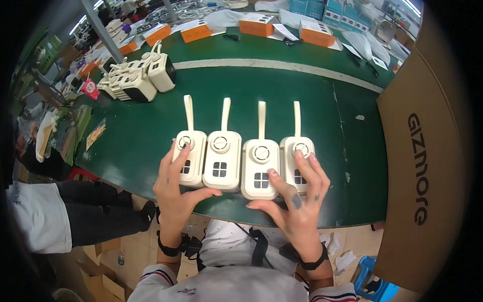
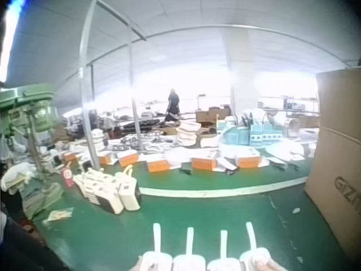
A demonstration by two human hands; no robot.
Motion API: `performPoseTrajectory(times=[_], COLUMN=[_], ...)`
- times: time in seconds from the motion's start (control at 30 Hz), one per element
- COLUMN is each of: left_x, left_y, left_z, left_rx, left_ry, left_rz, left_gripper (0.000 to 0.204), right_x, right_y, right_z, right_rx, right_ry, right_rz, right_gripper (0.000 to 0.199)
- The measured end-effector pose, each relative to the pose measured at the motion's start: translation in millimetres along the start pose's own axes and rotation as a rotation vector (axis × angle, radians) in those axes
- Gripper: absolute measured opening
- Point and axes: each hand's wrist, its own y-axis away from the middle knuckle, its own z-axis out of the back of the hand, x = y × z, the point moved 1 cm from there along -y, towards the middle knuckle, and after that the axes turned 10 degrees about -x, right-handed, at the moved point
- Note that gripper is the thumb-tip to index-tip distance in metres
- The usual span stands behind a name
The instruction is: Testing the functionality and buttons of small radio-like electronic devices on a factory workbench.
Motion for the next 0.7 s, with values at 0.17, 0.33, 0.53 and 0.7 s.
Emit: performPoseTrajectory(times=[0.17,0.33,0.53,0.7], left_x=[-4,-16,-19,-25], left_y=[1,4,15,12], left_z=[0,13,35,35], left_rx=[-0.013,0.034,0.16,0.246], left_ry=[-0.021,-0.005,-0.295,-0.244], left_rz=[0.016,0.124,-0.127,-0.103], left_gripper=[0.089,0.081,0.07,0.069], right_x=[0,13,11,16], right_y=[4,3,7,-2], right_z=[-4,10,26,32], right_rx=[-0.027,-0.031,0.121,0.234], right_ry=[0.006,0.094,0.132,0.189], right_rz=[0.021,0.012,0.072,0.082], right_gripper=[0.056,0.04,0.038,0.042])
